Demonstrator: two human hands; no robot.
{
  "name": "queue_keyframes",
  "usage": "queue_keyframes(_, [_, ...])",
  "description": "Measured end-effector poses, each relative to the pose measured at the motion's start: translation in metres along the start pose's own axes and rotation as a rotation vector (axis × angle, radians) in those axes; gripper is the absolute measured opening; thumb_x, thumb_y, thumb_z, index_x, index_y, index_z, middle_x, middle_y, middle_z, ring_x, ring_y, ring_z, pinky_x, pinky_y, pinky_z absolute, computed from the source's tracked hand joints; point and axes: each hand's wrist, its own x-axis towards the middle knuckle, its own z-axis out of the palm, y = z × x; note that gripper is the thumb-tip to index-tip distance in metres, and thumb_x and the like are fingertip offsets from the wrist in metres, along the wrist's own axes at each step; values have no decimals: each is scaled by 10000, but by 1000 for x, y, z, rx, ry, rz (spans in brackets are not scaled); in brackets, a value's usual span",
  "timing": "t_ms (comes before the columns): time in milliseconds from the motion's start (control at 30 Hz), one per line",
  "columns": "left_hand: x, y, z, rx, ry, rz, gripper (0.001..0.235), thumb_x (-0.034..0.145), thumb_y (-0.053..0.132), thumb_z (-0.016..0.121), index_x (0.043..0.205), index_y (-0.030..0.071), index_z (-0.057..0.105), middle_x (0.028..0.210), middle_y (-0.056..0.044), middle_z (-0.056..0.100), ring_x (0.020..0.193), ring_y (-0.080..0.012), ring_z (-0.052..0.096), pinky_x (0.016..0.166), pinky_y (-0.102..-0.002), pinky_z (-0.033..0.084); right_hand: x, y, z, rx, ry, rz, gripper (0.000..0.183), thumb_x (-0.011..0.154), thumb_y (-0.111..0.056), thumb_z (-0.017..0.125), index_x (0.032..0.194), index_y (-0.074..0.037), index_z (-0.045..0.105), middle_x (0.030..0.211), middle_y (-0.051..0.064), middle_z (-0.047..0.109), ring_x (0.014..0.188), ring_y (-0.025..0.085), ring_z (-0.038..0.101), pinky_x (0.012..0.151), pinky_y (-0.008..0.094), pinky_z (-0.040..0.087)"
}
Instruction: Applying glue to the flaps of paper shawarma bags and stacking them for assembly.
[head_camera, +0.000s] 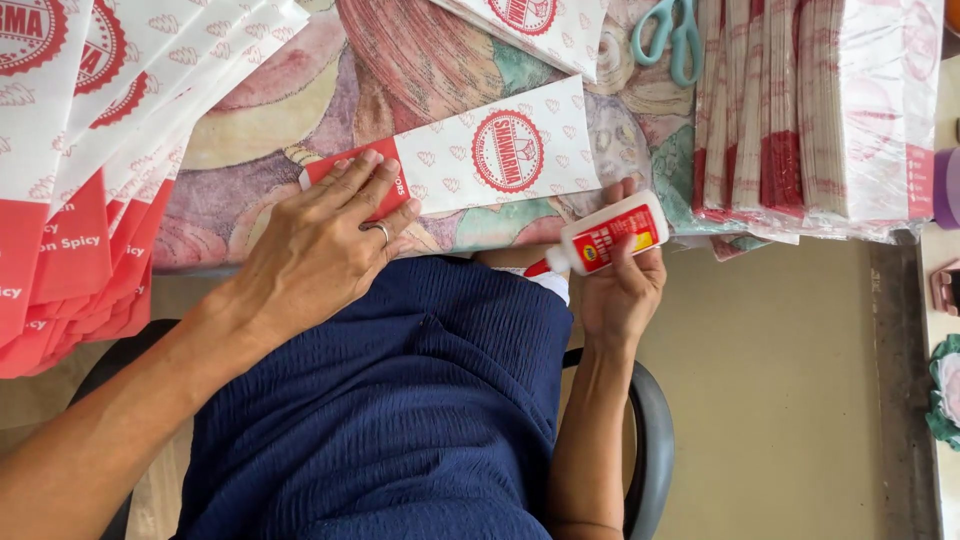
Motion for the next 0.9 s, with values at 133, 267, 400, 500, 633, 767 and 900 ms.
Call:
queue_keyframes(133, [-2, 0, 0, 26, 8, 23, 271, 1005, 264, 667, 1239, 166, 765, 1374, -199, 681, 1304, -352, 641, 1025, -435, 568, -2, -1, 29, -118, -169, -24, 547, 1021, -39, 518, 1490, 170, 328, 1633, 318, 282, 1543, 428, 327, 1298, 502, 326])
queue_keyframes(267, [-11, -3, -2, -58, 3, 2, 314, 1015, 216, 663, 1305, 120, 739, 1419, -209, 649, 1372, -356, 582, 1119, -440, 505, 5, -2, 30, -16, -199, 137, 535, 1012, -46, 561, 1466, 174, 383, 1621, 293, 338, 1515, 355, 392, 1277, 396, 345])
queue_keyframes(400, [-39, -9, -25, -64, -171, -44, 567, 1015, 232, 595, 1545, 57, 494, 1618, -131, 463, 1532, -302, 373, 1240, -618, 238, 12, -8, 13, -15, -31, 138, 528, 989, -18, 562, 1458, 166, 406, 1602, 262, 402, 1525, 365, 399, 1023, 576, 533])
queue_keyframes(500, [-52, 9, -52, 272, -258, -156, 586, 1017, 351, 586, 1534, 78, 539, 1621, -142, 485, 1539, -314, 390, 1291, -559, 232, 14, -10, 8, -27, -17, 123, 532, 984, 2, 570, 1464, 160, 406, 1604, 273, 395, 1514, 343, 417, 1198, 422, 463])
queue_keyframes(633, [-32, 50, -48, 556, -354, -374, 817, 1016, 604, 502, 1510, -47, 501, 1577, -225, 493, 1507, -407, 381, 1283, -477, 295, 18, -13, 2, -74, -42, 145, 555, 981, -1, 543, 1484, 159, 373, 1591, 265, 408, 1497, 323, 431, 1227, 440, 434])
queue_keyframes(767, [5, 44, -3, 293, -158, -153, 883, 919, 521, 661, 1606, 57, 355, 1566, -246, 453, 1449, -400, 446, 1208, -503, 364, 46, -25, -33, -63, -24, 157, 341, 920, -9, 626, 1201, 181, 594, 1413, 358, 564, 1337, 452, 591, 1141, 650, 491])
queue_keyframes(900, [10, 41, 27, 96, -21, -28, 580, 838, 229, 751, 1349, 20, 570, 1100, -249, 636, 1066, -414, 594, 901, -520, 444, 91, -36, -69, -770, 77, -70, 339, 955, -163, 820, 1180, 46, 678, 950, 184, 694, 887, 263, 710, 763, 460, 590])
